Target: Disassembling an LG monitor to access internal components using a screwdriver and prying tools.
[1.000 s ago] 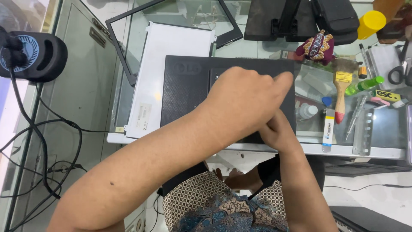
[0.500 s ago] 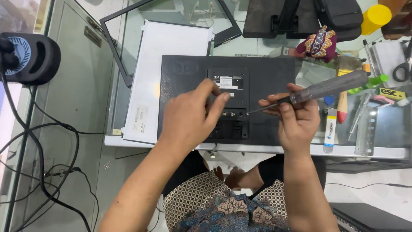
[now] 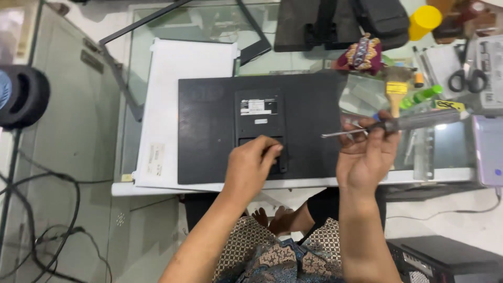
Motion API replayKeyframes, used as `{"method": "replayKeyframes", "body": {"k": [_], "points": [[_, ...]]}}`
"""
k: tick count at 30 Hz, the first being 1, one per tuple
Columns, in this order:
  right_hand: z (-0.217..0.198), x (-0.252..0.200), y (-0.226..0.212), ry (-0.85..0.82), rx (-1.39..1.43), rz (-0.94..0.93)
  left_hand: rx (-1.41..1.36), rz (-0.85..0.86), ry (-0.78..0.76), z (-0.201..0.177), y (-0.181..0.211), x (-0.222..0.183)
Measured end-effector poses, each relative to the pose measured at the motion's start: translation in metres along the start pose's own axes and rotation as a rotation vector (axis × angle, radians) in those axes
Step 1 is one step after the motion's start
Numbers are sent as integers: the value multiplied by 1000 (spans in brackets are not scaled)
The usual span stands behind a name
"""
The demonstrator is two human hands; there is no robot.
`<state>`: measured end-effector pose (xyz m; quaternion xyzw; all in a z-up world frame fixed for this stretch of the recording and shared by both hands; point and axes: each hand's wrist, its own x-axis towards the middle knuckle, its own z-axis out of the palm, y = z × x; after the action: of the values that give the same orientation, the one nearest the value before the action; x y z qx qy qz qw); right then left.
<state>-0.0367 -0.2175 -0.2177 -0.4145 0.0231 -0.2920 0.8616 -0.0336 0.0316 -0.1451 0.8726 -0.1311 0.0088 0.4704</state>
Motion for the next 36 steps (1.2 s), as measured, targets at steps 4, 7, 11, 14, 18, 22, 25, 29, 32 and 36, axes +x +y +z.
{"method": "replayKeyframes", "body": {"k": [4,7,11,14,18,22,25,29,32,36], "points": [[-44,-22,-75,224,-113,-43,-87,122,-28,8,8,1],[-94,-51,-104,202,-148,-26,-23,142,-143,44,24,13],[-113,-107,-120,157,-150,73,74,299,-296,124,51,42],[-122,-131,-115,220,-168,149,308,327,-308,182,57,66],[-111,-139,-113,246,-244,162,416,354,-224,212,56,88],[-93,-126,-107,167,-238,199,409,462,183,149,75,51],[-66,-110,-101,41,-552,244,-38,149,-460,77,92,12],[-6,-83,-88,-525,-999,171,-257,-211,-597,41,63,-41],[34,-67,-81,-955,-1084,105,-527,-454,-369,14,29,-63],[65,-33,-67,-1056,-1142,-152,-872,-537,110,-31,-17,-66]]}}
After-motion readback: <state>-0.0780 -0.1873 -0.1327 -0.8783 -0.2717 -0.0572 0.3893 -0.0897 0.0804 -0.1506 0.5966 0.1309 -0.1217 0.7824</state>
